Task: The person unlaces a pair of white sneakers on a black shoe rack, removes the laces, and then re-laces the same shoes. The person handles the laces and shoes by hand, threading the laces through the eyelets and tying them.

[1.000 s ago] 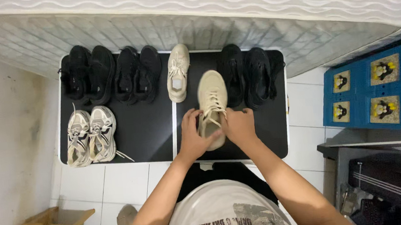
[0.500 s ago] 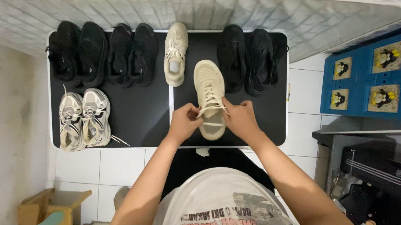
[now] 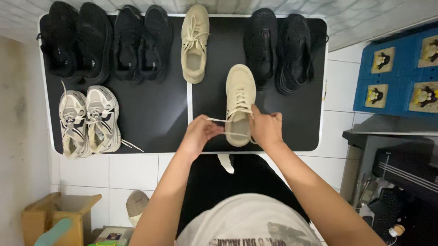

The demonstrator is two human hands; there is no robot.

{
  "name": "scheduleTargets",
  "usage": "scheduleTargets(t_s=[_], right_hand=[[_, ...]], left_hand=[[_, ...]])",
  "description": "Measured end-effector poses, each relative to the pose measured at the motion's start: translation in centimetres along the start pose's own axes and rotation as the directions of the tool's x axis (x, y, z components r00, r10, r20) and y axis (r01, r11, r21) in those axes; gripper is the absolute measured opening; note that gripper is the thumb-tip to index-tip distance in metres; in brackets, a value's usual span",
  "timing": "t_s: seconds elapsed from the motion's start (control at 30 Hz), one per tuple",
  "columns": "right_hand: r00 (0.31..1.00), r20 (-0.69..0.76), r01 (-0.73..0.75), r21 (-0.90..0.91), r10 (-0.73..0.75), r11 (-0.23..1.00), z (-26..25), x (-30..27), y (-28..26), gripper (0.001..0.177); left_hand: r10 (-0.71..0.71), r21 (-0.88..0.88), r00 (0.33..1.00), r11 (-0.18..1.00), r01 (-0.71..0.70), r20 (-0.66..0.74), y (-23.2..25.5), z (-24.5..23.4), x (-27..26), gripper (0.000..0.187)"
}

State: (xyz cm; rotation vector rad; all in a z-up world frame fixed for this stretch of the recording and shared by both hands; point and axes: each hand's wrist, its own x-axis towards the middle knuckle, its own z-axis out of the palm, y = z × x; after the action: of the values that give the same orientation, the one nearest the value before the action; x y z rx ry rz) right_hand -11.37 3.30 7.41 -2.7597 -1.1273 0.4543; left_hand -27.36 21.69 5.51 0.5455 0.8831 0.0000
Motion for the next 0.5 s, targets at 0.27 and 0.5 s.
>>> scheduleTargets(t_s=[0.27,0.5], right_hand=[[0.971,0.192,-0.162,0.093,0.142,0.982,6.8,1.0,1.4,0.043],[0.976,0.182,-0.204,0.599,0.116,0.774,9.3,-0.7,5.5,0.044]], left_hand=[[0.439,0.841,0.873,0.537,-0.065,-0.213,-1.1,-9.5,3.2,0.041],[0.472,0.98,0.868,-0.038,0.194,-0.154,1.2,-9.6,2.1,0.035]])
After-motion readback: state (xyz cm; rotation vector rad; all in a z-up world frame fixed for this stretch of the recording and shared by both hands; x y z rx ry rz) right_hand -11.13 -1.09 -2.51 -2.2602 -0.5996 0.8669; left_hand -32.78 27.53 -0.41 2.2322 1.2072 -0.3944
